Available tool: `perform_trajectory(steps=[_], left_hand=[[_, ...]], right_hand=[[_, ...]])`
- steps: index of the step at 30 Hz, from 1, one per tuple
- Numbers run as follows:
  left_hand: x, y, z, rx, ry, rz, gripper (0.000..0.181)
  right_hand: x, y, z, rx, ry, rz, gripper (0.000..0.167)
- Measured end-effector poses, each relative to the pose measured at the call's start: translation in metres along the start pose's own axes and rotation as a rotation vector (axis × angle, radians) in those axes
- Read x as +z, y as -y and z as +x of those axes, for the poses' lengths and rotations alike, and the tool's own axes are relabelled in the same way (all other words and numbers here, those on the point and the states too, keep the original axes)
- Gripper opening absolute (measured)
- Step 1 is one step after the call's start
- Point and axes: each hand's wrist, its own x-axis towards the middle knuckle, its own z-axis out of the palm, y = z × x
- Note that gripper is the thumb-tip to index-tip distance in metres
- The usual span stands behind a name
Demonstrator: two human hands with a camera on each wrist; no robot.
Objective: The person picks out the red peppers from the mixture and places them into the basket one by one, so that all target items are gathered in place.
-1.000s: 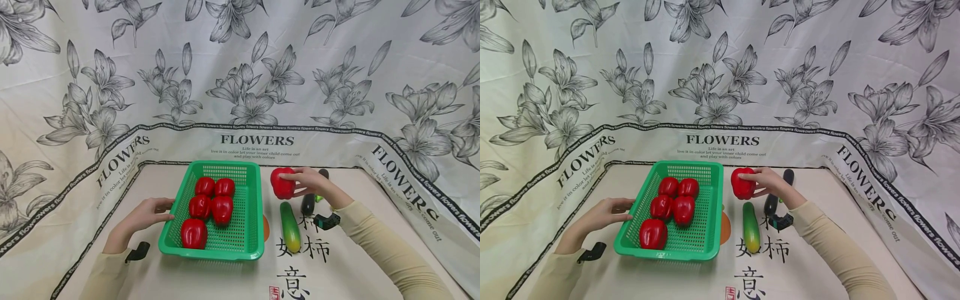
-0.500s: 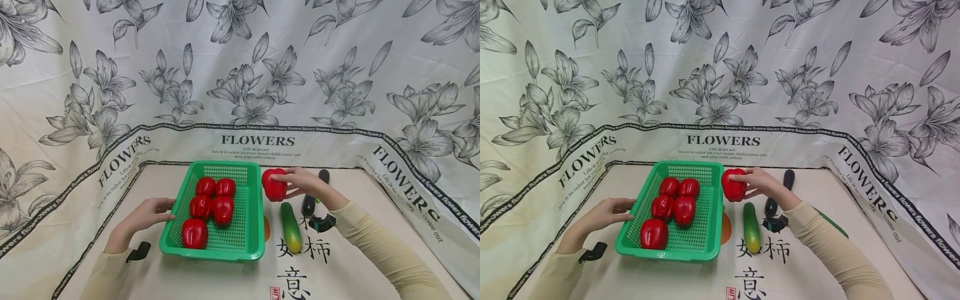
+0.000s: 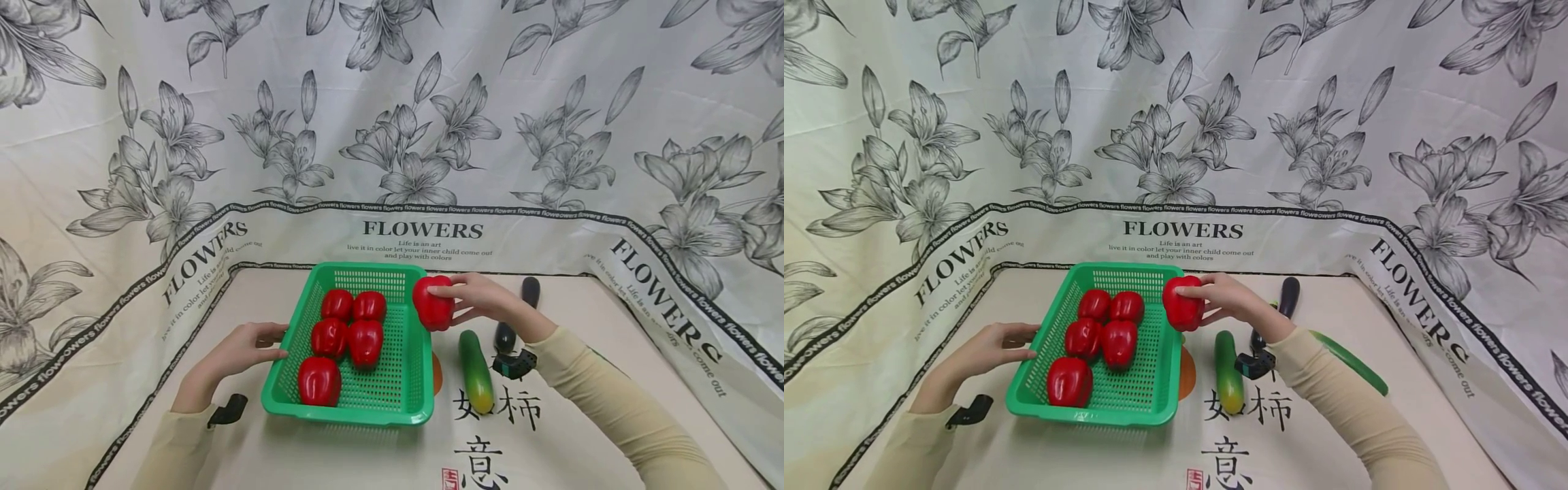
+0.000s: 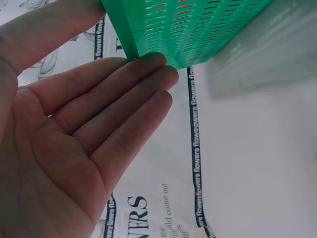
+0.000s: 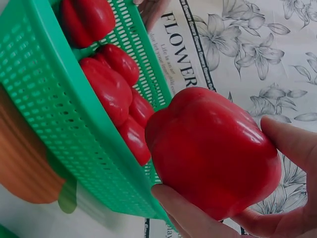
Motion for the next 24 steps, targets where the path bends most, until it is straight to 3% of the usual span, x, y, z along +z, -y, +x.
perform_trajectory(steps=[15,24], left_hand=[[-0.001,0.001,0.000,0.006,0.005,-0.021,0.056],[-0.001,0.002,0.001,0.015,0.004,-0.014,0.056]], right_hand=[[0.019,0.011,0.009,-0.001,0.053,0.039,0.062],[0.033,0.016,0.015,-0.007,0.101,0.035,0.051]])
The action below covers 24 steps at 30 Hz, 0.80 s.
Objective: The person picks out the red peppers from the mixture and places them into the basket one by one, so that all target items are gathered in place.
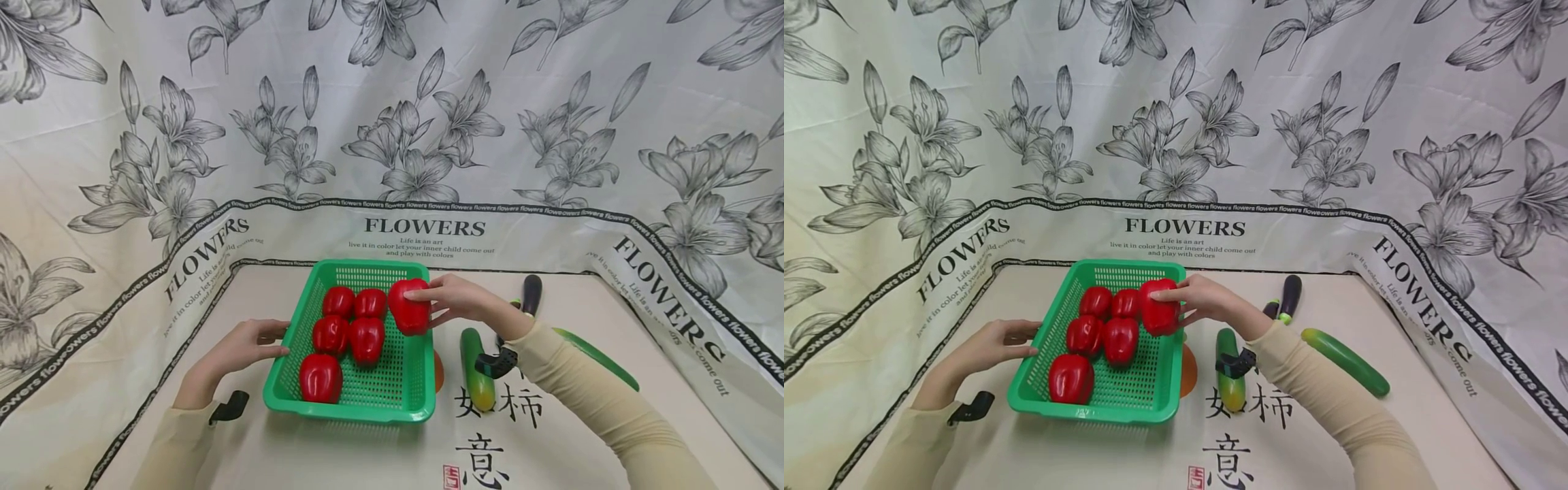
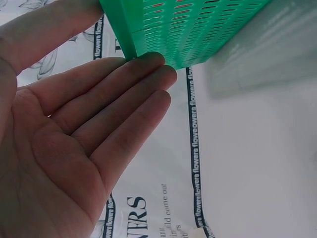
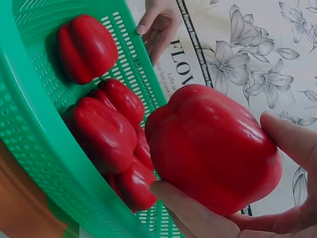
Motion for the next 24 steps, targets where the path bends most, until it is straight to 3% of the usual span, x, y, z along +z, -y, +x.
perform_trajectory(steps=[24], left_hand=[[0.000,-0.002,-0.001,0.010,-0.007,-0.001,0.055]], right_hand=[[0.045,0.000,0.021,0.084,0.158,0.073,0.048]])
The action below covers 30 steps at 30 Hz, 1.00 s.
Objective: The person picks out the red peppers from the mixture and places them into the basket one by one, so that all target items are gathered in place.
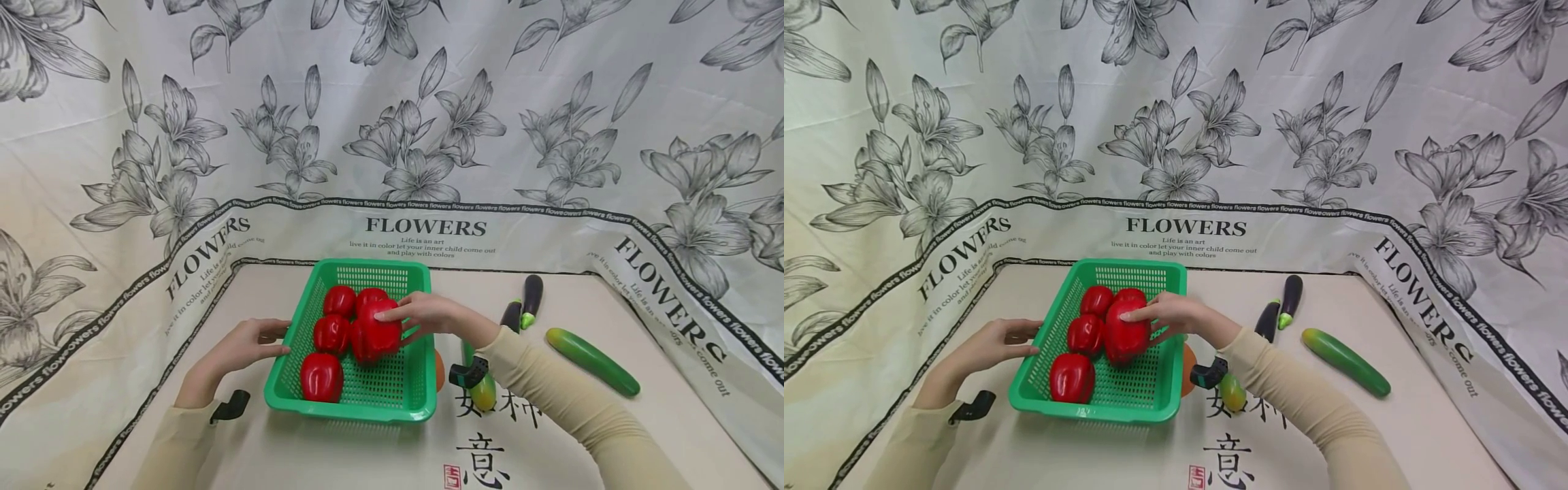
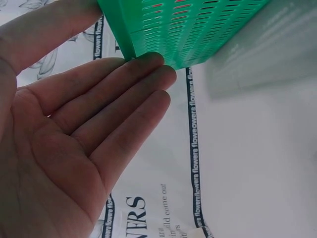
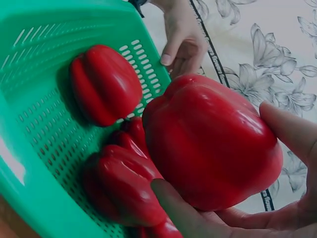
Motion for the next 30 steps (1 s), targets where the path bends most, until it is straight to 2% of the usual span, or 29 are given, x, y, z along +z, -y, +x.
perform_trajectory(steps=[7,11,19,25,30], left_hand=[[0.000,-0.001,0.000,-0.005,-0.001,0.003,0.055],[-0.001,-0.002,0.000,0.012,0.002,0.003,0.055],[-0.002,-0.002,-0.001,0.021,0.005,-0.014,0.055],[-0.001,-0.002,-0.001,0.022,0.003,-0.006,0.055],[-0.001,-0.002,-0.001,0.017,0.002,-0.006,0.055]], right_hand=[[0.012,-0.004,0.010,0.003,0.030,-0.044,0.048],[0.018,-0.004,0.015,0.002,0.061,-0.054,0.047],[0.027,-0.007,0.024,0.016,0.125,0.012,0.041],[0.032,-0.013,0.029,0.010,0.208,0.080,0.039],[0.033,-0.019,0.032,0.028,0.234,0.078,0.038]])
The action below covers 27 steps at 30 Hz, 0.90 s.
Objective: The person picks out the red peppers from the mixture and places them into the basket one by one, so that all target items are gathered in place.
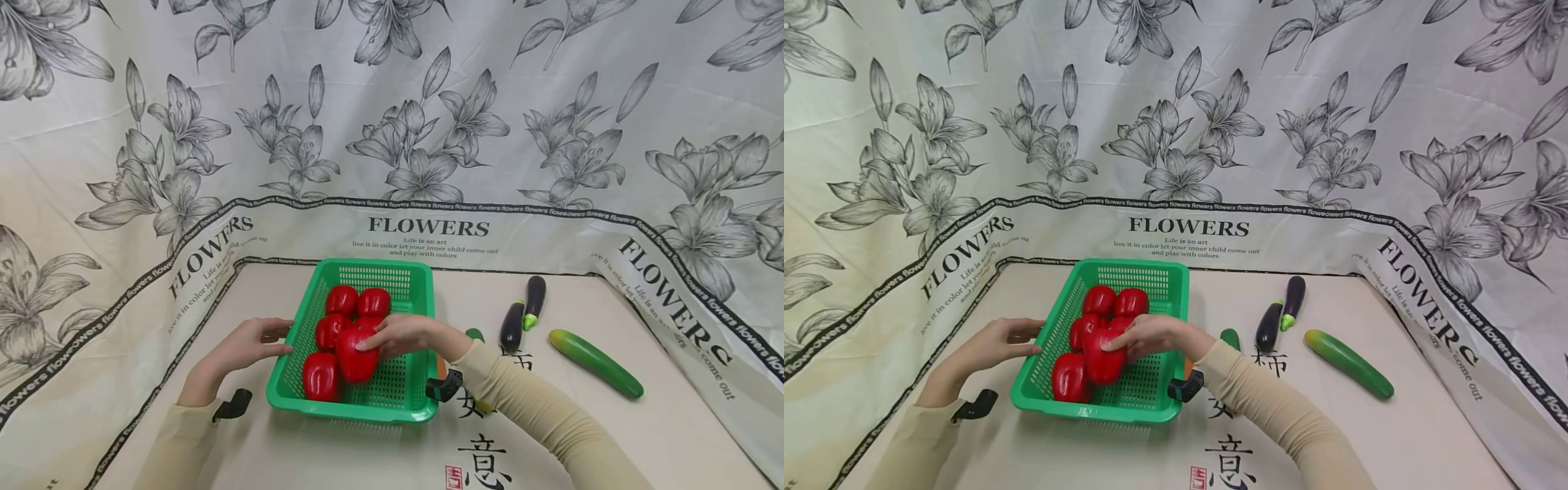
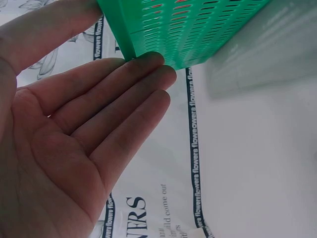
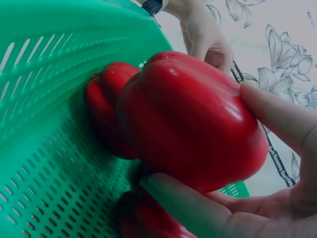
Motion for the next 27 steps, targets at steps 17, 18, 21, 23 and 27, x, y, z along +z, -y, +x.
perform_trajectory(steps=[17,18,21,23,27], left_hand=[[-0.001,-0.001,0.000,-0.001,0.002,-0.009,0.055],[-0.001,-0.001,0.000,0.000,0.002,-0.008,0.055],[-0.001,-0.001,-0.001,-0.001,0.002,-0.006,0.055],[-0.001,-0.001,-0.001,-0.001,0.002,-0.006,0.055],[-0.001,-0.001,0.000,-0.003,0.001,-0.006,0.056]], right_hand=[[0.001,-0.009,0.005,0.070,0.079,-0.109,0.035],[0.000,-0.010,0.006,0.077,0.085,-0.125,0.034],[-0.001,-0.011,0.006,0.094,0.097,-0.176,0.031],[-0.002,-0.012,0.007,0.099,0.096,-0.202,0.028],[-0.003,-0.013,0.007,0.092,0.087,-0.237,0.022]])
